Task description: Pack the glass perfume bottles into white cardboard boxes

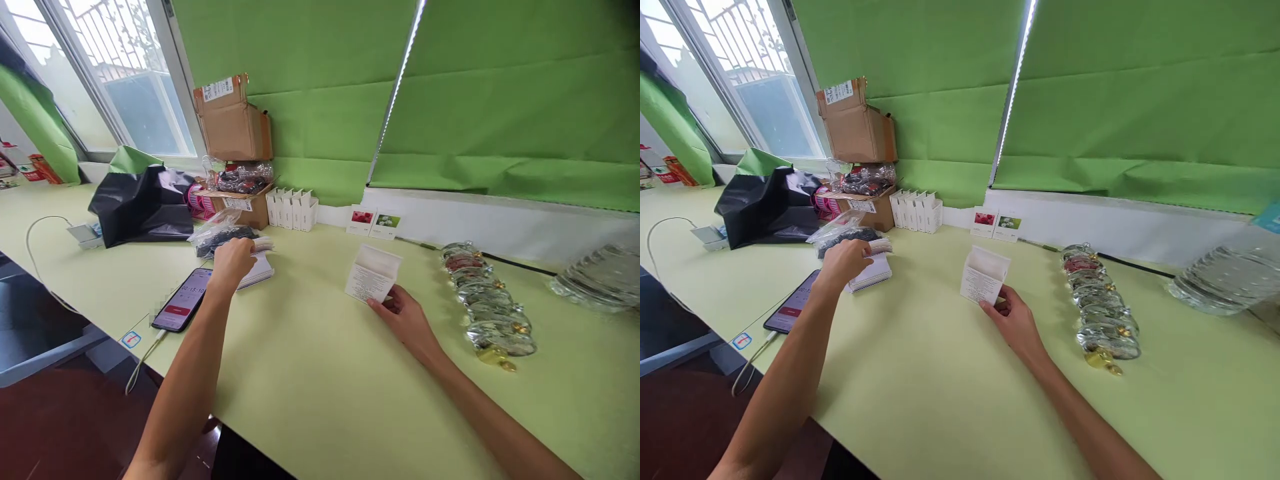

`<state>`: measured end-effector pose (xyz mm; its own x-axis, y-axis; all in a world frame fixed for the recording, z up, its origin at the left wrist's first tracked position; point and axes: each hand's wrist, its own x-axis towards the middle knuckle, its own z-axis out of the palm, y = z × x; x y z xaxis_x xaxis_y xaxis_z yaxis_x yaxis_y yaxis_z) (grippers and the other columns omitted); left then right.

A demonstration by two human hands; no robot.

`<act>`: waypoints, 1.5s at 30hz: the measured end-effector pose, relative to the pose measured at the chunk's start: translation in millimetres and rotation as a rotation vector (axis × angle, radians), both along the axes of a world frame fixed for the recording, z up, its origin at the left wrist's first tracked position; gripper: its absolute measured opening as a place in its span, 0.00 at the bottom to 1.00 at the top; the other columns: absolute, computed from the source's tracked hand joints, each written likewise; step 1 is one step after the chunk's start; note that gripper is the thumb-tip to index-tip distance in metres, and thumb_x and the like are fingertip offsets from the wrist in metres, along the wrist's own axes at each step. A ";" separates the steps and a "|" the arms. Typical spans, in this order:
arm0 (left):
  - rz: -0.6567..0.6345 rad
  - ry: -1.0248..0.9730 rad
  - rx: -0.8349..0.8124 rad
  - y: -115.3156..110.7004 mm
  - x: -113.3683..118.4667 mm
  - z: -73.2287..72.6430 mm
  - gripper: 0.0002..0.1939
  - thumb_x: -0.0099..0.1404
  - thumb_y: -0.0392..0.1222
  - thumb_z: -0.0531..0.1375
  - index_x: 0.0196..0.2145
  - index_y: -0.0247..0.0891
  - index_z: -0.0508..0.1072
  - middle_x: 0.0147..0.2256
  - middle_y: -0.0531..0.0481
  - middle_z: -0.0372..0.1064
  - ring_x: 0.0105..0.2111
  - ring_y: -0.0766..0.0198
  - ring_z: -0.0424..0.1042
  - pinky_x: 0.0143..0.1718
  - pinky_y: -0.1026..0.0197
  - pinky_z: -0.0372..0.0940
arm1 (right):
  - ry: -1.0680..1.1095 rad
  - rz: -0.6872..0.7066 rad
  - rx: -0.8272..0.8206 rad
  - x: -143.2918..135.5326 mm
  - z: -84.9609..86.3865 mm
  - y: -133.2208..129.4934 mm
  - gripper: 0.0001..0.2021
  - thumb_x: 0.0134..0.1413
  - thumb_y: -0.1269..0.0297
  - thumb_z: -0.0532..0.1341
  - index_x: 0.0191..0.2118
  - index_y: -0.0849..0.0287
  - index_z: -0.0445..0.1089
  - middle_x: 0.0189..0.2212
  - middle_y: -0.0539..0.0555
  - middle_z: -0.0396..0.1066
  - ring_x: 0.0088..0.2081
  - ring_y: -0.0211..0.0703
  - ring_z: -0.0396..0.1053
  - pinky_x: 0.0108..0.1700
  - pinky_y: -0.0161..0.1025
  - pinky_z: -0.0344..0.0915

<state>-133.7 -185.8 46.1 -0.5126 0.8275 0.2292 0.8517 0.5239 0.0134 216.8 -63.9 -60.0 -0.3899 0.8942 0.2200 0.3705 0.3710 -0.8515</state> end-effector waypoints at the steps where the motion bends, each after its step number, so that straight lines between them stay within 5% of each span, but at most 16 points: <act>1: 0.009 0.000 0.000 0.2 -1.5 -0.2 0.13 0.56 0.47 0.60 0.39 0.45 0.76 0.38 0.43 0.74 0.38 0.51 0.72 0.38 0.54 0.64 | -0.001 -0.003 -0.001 0.0 0.8 -1.0 0.24 0.49 0.51 0.62 0.50 0.59 0.65 0.43 0.59 0.73 0.34 0.46 0.71 0.36 0.43 0.69; 15: 0.124 -0.034 -0.075 -1.0 -8.5 -2.4 0.12 0.52 0.43 0.62 0.36 0.42 0.78 0.38 0.40 0.73 0.38 0.48 0.73 0.36 0.52 0.64 | 0.017 0.018 -0.007 0.3 -3.9 1.3 0.22 0.50 0.52 0.62 0.49 0.58 0.66 0.43 0.59 0.73 0.34 0.46 0.72 0.37 0.43 0.69; 24: 0.166 0.040 0.059 -5.5 -2.1 0.6 0.15 0.60 0.37 0.53 0.39 0.41 0.77 0.41 0.39 0.71 0.43 0.48 0.70 0.37 0.52 0.63 | 0.005 0.015 -0.015 0.6 -3.3 1.2 0.22 0.50 0.53 0.62 0.48 0.58 0.67 0.42 0.59 0.74 0.35 0.47 0.72 0.37 0.45 0.70; 32: -0.019 0.196 0.470 -16.8 15.6 21.2 0.14 0.65 0.43 0.52 0.38 0.45 0.77 0.43 0.48 0.71 0.45 0.53 0.67 0.47 0.52 0.58 | -0.003 0.013 -0.022 0.5 1.7 -2.2 0.21 0.50 0.53 0.61 0.48 0.58 0.66 0.41 0.58 0.74 0.35 0.48 0.72 0.37 0.44 0.69; 38: -0.191 -0.062 0.737 -15.9 25.6 30.9 0.14 0.64 0.49 0.53 0.41 0.41 0.74 0.38 0.50 0.74 0.32 0.62 0.71 0.37 0.61 0.63 | 0.036 0.015 -0.038 -0.1 -0.9 -0.8 0.20 0.50 0.56 0.62 0.48 0.58 0.66 0.41 0.58 0.74 0.36 0.48 0.73 0.37 0.44 0.69; 45: -0.380 -0.495 0.824 6.6 63.5 10.2 0.13 0.63 0.50 0.56 0.39 0.39 0.70 0.32 0.51 0.74 0.25 0.68 0.70 0.27 0.67 0.63 | 0.075 -0.003 -0.056 -1.2 2.4 -5.0 0.24 0.48 0.57 0.62 0.52 0.59 0.64 0.38 0.56 0.74 0.30 0.43 0.71 0.33 0.41 0.68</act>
<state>-70.2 -179.2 56.4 -0.4413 0.6361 0.6330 0.7606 -0.1093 0.6400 215.6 -69.0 -57.6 -0.3713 0.9071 0.1985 0.3057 0.3213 -0.8963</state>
